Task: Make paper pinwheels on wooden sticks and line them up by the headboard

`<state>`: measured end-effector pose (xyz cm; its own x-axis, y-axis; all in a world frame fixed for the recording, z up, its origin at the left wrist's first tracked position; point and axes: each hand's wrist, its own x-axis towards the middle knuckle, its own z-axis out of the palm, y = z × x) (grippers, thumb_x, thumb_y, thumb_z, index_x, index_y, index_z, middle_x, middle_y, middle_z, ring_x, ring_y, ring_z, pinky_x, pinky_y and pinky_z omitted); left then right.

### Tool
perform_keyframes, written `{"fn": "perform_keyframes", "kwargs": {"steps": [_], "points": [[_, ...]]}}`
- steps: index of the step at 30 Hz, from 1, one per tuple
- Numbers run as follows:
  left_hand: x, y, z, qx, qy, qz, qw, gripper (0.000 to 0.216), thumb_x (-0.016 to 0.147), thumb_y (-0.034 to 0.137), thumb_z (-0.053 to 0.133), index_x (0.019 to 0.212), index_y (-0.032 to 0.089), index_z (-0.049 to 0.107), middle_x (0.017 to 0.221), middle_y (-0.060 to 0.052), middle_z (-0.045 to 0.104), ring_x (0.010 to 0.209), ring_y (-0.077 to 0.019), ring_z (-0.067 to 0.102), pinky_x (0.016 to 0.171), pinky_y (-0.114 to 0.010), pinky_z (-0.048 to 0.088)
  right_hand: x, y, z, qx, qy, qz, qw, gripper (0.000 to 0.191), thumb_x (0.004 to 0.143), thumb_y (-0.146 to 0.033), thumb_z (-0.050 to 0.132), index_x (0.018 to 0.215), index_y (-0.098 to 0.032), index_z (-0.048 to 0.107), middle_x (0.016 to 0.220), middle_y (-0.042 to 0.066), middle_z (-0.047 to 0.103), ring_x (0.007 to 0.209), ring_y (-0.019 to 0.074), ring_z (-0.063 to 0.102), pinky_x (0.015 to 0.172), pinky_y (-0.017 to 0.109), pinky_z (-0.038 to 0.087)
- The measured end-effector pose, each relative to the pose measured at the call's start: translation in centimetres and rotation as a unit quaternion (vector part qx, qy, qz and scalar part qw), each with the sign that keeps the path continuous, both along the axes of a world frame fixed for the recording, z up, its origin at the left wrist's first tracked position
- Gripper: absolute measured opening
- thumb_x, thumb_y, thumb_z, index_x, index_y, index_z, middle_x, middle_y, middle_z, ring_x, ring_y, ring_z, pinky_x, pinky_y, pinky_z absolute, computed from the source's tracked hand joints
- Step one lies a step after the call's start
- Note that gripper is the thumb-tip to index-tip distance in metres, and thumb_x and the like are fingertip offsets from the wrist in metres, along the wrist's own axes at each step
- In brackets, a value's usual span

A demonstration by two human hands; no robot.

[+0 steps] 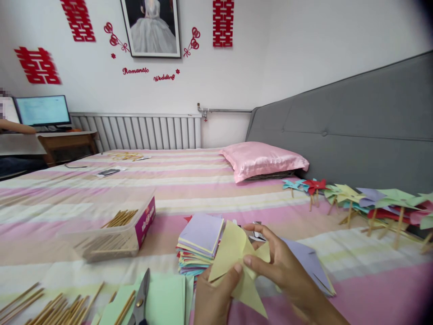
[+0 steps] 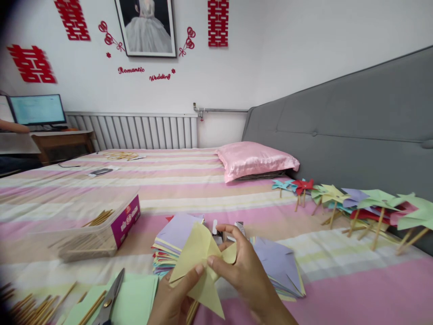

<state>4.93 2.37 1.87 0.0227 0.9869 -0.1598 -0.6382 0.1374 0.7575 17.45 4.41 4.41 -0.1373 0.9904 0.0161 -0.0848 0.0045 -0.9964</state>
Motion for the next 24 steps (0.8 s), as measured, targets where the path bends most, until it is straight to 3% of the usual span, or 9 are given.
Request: {"fn": "perform_keyframes", "kwargs": {"steps": [6,11,16,24], "points": [[-1.2,-0.3,1.9,-0.021,0.031,-0.050,0.998,0.026,0.062,0.033,0.070,0.071,0.009,0.071,0.058,-0.008,0.067,0.055,-0.0179,0.061,0.054,-0.024,0.046,1.6,0.5,0.0,-0.051,0.020,0.080,0.995,0.069,0.055,-0.040,0.071,0.114,-0.024,0.040,0.072,-0.002,0.053,0.065,0.0178,0.059,0.056,0.027,0.043],[-1.2,0.2,-0.1,-0.022,0.111,-0.107,0.988,0.036,0.051,0.037,0.075,0.071,0.007,0.072,0.057,-0.011,0.066,0.048,-0.0166,0.057,0.047,-0.024,0.042,2.0,0.1,0.0,-0.059,-0.013,0.129,0.990,0.068,0.053,-0.039,0.073,0.113,-0.023,0.044,0.070,-0.004,0.052,0.060,0.0136,0.055,0.053,0.023,0.040],[-1.0,0.6,-2.5,-0.008,0.178,-0.107,0.978,0.038,0.048,0.039,0.075,0.069,0.008,0.072,0.061,-0.011,0.067,0.046,-0.0147,0.054,0.045,-0.024,0.040,2.0,0.0,0.0,-0.055,-0.015,0.151,0.987,0.062,0.056,-0.029,0.073,0.111,-0.021,0.046,0.066,-0.006,0.050,0.056,0.0096,0.051,0.051,0.018,0.035],[-0.9,0.3,-1.5,-0.001,0.171,-0.132,0.976,0.032,0.046,0.031,0.075,0.070,0.010,0.072,0.063,-0.010,0.068,0.049,-0.0170,0.057,0.046,-0.024,0.042,2.0,-0.4,0.5,-0.039,-0.056,0.154,0.986,0.058,0.055,-0.022,0.071,0.109,-0.022,0.048,0.065,-0.006,0.052,0.053,0.0095,0.049,0.047,0.018,0.033]]}}
